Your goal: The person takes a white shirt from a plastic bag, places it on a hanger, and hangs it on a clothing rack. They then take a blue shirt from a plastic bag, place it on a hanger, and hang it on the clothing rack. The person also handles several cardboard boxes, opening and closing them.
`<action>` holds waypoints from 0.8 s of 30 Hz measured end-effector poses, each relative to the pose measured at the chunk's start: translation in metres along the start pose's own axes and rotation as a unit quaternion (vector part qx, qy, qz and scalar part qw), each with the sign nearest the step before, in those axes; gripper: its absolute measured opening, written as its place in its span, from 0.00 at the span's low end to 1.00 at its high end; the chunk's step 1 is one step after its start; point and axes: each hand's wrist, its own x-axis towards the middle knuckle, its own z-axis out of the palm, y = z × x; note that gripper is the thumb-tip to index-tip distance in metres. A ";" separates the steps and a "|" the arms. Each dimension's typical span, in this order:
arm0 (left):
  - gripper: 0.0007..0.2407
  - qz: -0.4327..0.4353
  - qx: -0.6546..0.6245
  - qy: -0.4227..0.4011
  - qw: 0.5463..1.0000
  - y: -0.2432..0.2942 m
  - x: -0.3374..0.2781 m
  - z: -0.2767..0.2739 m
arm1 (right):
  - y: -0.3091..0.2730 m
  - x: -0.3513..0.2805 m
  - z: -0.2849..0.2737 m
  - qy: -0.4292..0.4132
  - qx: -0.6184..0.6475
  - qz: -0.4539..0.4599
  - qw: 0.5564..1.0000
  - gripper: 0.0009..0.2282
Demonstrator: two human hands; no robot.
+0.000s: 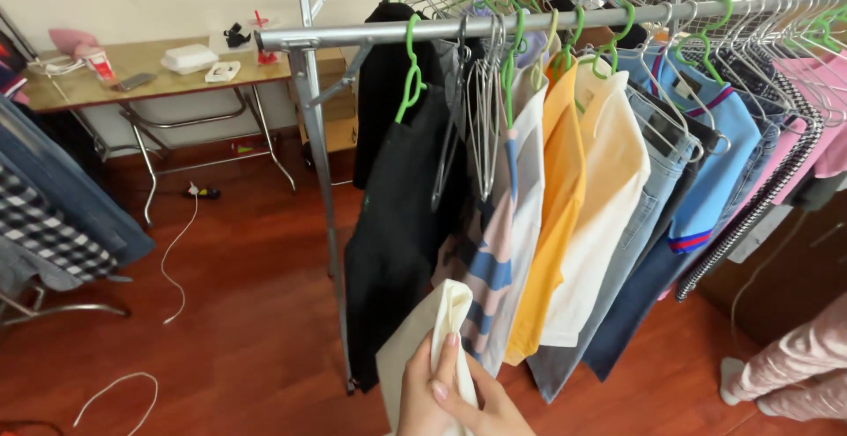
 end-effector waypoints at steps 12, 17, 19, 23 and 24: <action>0.16 0.001 -0.051 -0.048 0.998 0.012 0.078 -0.052 | -0.008 0.051 -0.041 0.119 0.180 0.055 0.975 0.16; 0.17 -0.008 -0.041 -0.043 0.998 0.023 0.081 -0.059 | 0.011 0.093 -0.095 0.172 -0.112 0.002 0.979 0.15; 0.20 -0.013 0.007 -0.027 1.000 0.024 0.085 -0.059 | 0.021 0.102 -0.101 0.197 -0.228 -0.061 0.952 0.14; 0.18 0.092 -0.064 -0.083 0.990 0.029 0.082 -0.051 | 0.011 0.084 -0.067 0.163 -0.215 -0.116 0.956 0.25; 0.17 0.096 -0.065 -0.087 0.990 0.032 0.078 -0.048 | 0.010 0.081 -0.058 0.103 -0.174 -0.129 0.971 0.24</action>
